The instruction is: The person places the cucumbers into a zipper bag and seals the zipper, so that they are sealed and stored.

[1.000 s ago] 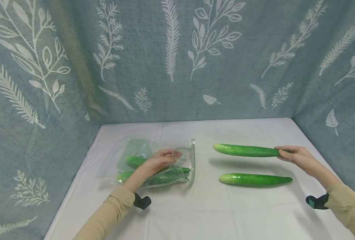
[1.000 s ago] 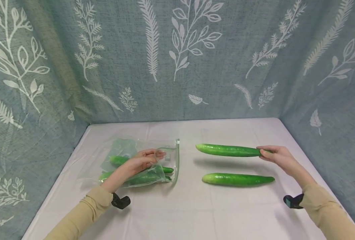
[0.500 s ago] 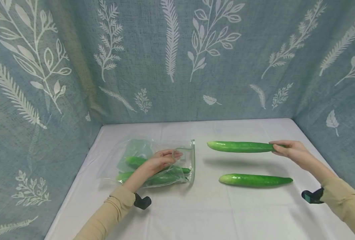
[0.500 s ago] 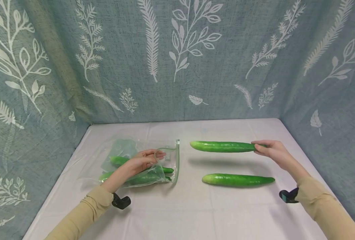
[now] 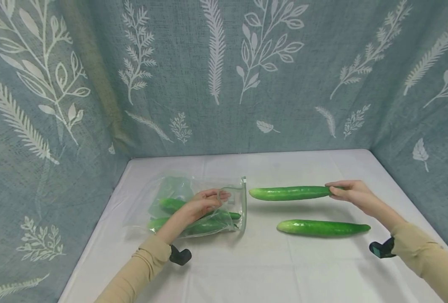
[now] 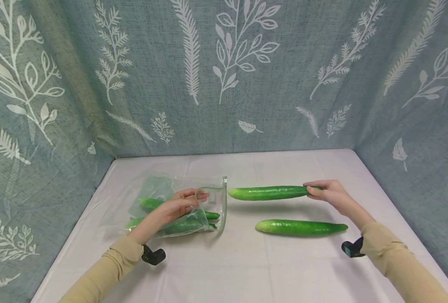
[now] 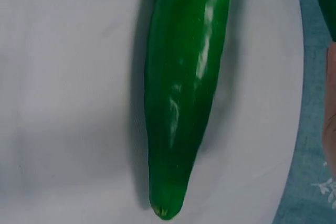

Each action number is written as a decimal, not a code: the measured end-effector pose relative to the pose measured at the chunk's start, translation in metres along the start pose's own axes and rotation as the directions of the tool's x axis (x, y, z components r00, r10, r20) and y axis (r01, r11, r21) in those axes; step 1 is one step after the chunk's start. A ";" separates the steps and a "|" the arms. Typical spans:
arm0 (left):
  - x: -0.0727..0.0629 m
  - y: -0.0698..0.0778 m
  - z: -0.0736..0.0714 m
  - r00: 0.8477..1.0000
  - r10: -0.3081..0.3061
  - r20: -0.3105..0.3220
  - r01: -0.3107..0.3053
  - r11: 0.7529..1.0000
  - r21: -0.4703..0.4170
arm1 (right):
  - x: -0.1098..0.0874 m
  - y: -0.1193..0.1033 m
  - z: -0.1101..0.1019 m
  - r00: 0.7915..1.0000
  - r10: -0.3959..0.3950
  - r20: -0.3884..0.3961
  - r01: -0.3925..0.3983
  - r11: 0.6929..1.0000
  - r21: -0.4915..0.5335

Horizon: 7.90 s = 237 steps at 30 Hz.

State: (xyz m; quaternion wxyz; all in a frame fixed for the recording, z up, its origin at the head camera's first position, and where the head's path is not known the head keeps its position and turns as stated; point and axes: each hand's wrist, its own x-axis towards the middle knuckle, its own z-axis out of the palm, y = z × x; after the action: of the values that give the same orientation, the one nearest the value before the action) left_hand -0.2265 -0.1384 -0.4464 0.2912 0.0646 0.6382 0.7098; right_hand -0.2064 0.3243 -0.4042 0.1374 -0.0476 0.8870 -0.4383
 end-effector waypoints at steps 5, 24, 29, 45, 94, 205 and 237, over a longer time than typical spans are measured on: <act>0.000 0.000 0.000 1.000 0.002 0.001 -0.002 1.000 0.006 | 0.006 -0.003 0.011 1.000 -0.010 0.027 0.009 1.000 0.023; 0.002 -0.004 -0.001 1.000 -0.001 -0.010 0.001 1.000 -0.005 | 0.024 -0.023 0.064 0.999 0.007 0.044 -0.016 0.978 0.210; 0.000 -0.004 -0.001 1.000 0.004 -0.003 -0.004 1.000 0.004 | 0.027 -0.027 0.078 1.000 0.023 0.021 -0.027 0.975 0.220; 0.000 -0.001 -0.001 1.000 -0.010 -0.017 0.010 1.000 -0.010 | 0.037 -0.039 0.107 0.997 0.076 -0.001 -0.073 0.967 0.244; -0.003 0.002 -0.001 1.000 -0.021 -0.018 0.020 0.999 -0.028 | 0.059 -0.089 0.189 0.977 -0.134 0.167 0.090 0.965 0.248; 0.001 0.000 -0.005 0.999 -0.001 0.033 0.002 0.999 -0.039 | 0.022 -0.058 0.087 0.932 -0.179 0.314 0.150 0.982 0.115; -0.003 0.002 -0.003 1.000 -0.001 0.018 0.002 0.998 -0.057 | -0.009 -0.012 0.004 0.933 -0.104 0.345 0.126 0.991 -0.041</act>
State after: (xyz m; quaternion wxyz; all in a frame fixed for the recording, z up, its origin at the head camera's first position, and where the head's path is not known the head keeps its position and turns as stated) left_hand -0.2266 -0.1427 -0.4444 0.2992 0.0624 0.6149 0.7270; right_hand -0.1969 0.3153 -0.3951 0.2618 -0.1790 0.8586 -0.4029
